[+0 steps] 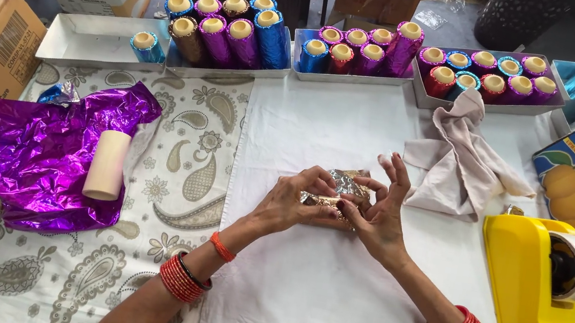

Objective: Wrapping a cylindrical spool with decorative foil paper.

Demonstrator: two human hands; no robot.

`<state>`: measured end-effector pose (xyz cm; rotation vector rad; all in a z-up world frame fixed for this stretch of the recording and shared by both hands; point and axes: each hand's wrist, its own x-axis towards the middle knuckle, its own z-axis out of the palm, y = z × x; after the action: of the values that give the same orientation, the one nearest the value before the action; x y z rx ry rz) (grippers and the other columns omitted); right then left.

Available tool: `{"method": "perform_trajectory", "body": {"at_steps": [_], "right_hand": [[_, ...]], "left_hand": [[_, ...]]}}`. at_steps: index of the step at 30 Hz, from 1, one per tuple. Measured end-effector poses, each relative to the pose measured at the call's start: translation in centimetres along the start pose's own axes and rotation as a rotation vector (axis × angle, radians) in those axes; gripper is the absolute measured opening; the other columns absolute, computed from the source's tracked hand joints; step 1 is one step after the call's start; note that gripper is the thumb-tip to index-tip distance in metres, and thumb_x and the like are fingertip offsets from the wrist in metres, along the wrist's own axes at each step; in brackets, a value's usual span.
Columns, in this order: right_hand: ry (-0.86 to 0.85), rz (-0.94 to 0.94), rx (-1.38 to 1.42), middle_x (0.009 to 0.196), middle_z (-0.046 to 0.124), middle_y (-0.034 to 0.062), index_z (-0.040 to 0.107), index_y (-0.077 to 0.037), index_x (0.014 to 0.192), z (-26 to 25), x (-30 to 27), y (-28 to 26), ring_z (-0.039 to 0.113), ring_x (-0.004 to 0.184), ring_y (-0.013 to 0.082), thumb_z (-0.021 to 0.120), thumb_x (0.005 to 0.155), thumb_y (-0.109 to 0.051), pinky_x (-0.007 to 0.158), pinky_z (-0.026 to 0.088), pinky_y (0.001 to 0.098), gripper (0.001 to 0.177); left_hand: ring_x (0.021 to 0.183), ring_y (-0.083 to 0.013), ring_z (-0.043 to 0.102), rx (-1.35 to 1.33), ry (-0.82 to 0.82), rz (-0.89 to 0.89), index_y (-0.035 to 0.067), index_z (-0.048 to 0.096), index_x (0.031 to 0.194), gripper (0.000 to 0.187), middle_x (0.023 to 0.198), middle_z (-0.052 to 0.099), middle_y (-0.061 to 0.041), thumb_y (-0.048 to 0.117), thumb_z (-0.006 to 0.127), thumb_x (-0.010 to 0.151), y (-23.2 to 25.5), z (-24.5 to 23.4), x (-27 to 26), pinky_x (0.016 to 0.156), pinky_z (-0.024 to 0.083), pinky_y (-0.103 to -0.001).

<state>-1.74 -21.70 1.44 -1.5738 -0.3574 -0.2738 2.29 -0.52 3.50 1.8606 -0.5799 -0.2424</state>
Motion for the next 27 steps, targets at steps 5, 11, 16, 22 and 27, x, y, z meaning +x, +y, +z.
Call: {"method": "perform_trajectory", "body": {"at_steps": [5,11,16,22,27], "right_hand": [[0.005,0.054,-0.013,0.162,0.015,0.0144,0.002,-0.029,0.161,-0.1,0.0,-0.1,0.051,0.123,0.0212,0.072,0.083,0.014,0.095,0.062,0.0336,0.113],[0.0,0.069,-0.003,0.159,0.018,0.0137,0.003,-0.028,0.161,-0.2,0.3,-0.1,0.051,0.122,0.0205,0.072,0.083,0.014,0.095,0.063,0.0328,0.112],[0.035,0.077,-0.046,0.159,0.018,0.0135,0.003,-0.027,0.16,-0.2,0.9,-0.2,0.052,0.122,0.0208,0.073,0.083,0.011,0.092,0.064,0.033,0.111],[0.12,-0.181,-0.227,0.164,0.02,0.0156,0.005,-0.023,0.164,-1.8,1.8,2.0,0.052,0.131,0.0266,0.077,0.087,0.008,0.105,0.06,0.0404,0.11],[0.049,-0.207,-0.387,0.163,0.015,0.0176,0.005,-0.022,0.16,-2.1,5.5,1.0,0.051,0.129,0.0293,0.087,0.077,0.003,0.103,0.059,0.0446,0.12]], "left_hand": [[0.114,-0.0203,0.065,0.375,0.083,0.326,0.01,0.069,0.113,0.049,0.124,0.071,-0.005,0.042,0.084,0.079,0.6,-0.4,-1.4,0.103,0.039,-0.046],[0.121,-0.0211,0.063,0.811,0.078,0.846,0.009,0.069,0.111,0.049,0.121,0.069,-0.004,0.036,0.086,0.074,-1.5,0.2,-2.2,0.11,0.034,-0.047],[0.118,-0.0217,0.063,0.552,0.058,0.604,0.007,0.066,0.117,0.042,0.123,0.068,-0.007,0.02,0.085,0.082,-0.9,0.5,-1.6,0.108,0.041,-0.037],[0.093,-0.0191,0.066,0.618,-0.087,0.394,0.01,0.065,0.102,0.04,0.098,0.071,-0.002,0.028,0.088,0.074,1.4,-0.9,0.4,0.094,0.036,-0.042],[0.096,-0.02,0.067,0.524,-0.071,0.406,0.012,0.064,0.103,0.045,0.1,0.072,-0.002,0.028,0.09,0.071,1.1,-1.2,0.6,0.095,0.034,-0.044]]}}
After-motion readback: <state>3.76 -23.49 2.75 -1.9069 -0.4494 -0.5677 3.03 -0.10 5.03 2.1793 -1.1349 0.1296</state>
